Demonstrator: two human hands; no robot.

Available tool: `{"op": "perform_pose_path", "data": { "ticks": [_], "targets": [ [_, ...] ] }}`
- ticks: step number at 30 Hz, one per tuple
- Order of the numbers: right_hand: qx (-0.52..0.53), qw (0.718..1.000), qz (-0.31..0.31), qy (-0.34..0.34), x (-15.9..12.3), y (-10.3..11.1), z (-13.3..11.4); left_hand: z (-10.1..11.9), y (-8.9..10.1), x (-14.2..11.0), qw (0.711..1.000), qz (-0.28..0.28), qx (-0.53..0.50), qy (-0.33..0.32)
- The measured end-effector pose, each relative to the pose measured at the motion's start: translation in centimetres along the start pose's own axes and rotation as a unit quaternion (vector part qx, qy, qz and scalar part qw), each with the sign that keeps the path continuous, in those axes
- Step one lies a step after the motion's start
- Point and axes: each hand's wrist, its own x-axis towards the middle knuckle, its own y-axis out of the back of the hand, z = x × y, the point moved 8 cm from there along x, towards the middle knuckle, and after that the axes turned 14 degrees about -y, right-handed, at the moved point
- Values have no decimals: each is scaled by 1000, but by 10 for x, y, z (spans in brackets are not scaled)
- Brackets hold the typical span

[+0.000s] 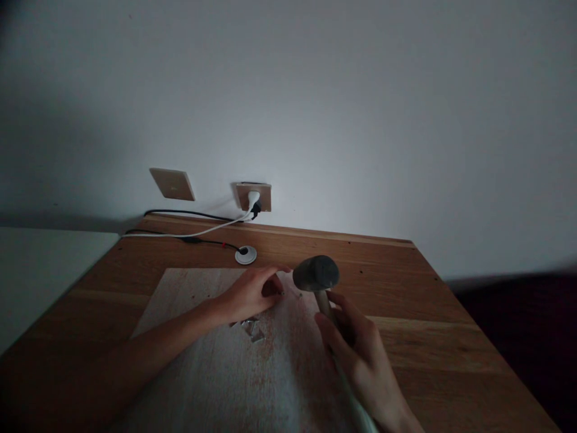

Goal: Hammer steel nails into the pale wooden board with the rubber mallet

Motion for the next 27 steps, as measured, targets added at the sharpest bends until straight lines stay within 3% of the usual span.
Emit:
{"op": "perform_pose_path", "data": {
  "ticks": [11,27],
  "targets": [
    [-85,991,-104,-10,1,-27,14,1,2,1,1000,8,-9,-11],
    [-85,992,-94,-21,1,-24,18,1,2,-1,1000,12,5,-23]
  ]
}}
